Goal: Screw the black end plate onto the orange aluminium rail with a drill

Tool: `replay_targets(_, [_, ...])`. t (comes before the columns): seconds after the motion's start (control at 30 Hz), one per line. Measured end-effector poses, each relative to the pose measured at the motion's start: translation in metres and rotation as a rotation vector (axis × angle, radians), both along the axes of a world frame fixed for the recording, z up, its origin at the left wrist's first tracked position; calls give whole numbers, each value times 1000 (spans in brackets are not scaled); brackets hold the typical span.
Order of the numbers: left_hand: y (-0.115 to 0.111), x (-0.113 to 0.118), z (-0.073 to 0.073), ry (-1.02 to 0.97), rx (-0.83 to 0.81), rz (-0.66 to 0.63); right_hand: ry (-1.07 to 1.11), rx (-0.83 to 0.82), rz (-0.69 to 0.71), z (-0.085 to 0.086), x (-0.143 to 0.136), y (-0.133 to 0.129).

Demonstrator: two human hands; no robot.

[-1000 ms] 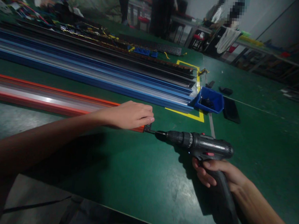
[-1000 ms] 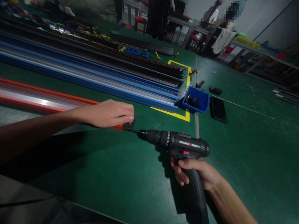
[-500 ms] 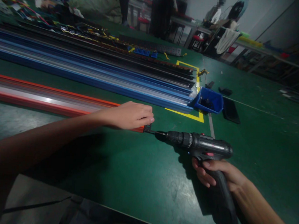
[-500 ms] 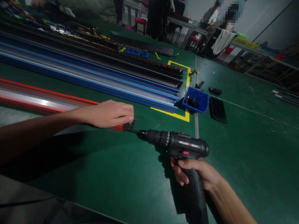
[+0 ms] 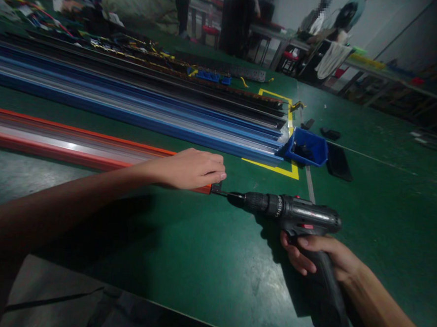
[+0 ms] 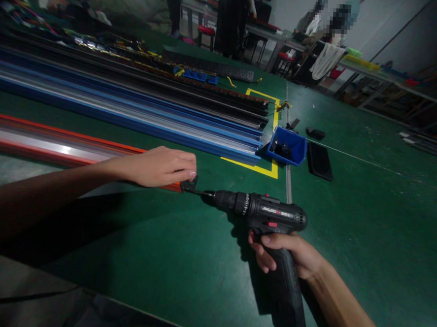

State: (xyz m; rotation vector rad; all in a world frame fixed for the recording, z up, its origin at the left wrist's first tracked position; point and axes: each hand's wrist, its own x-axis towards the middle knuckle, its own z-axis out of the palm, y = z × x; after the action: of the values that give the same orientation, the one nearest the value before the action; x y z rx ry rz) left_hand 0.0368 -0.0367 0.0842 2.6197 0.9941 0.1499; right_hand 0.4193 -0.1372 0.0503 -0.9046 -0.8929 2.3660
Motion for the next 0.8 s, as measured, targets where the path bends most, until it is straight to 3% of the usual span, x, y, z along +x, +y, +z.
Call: replay_targets(0.8, [0, 0, 0, -18, -4, 1, -33, -8, -28, 0, 1, -2])
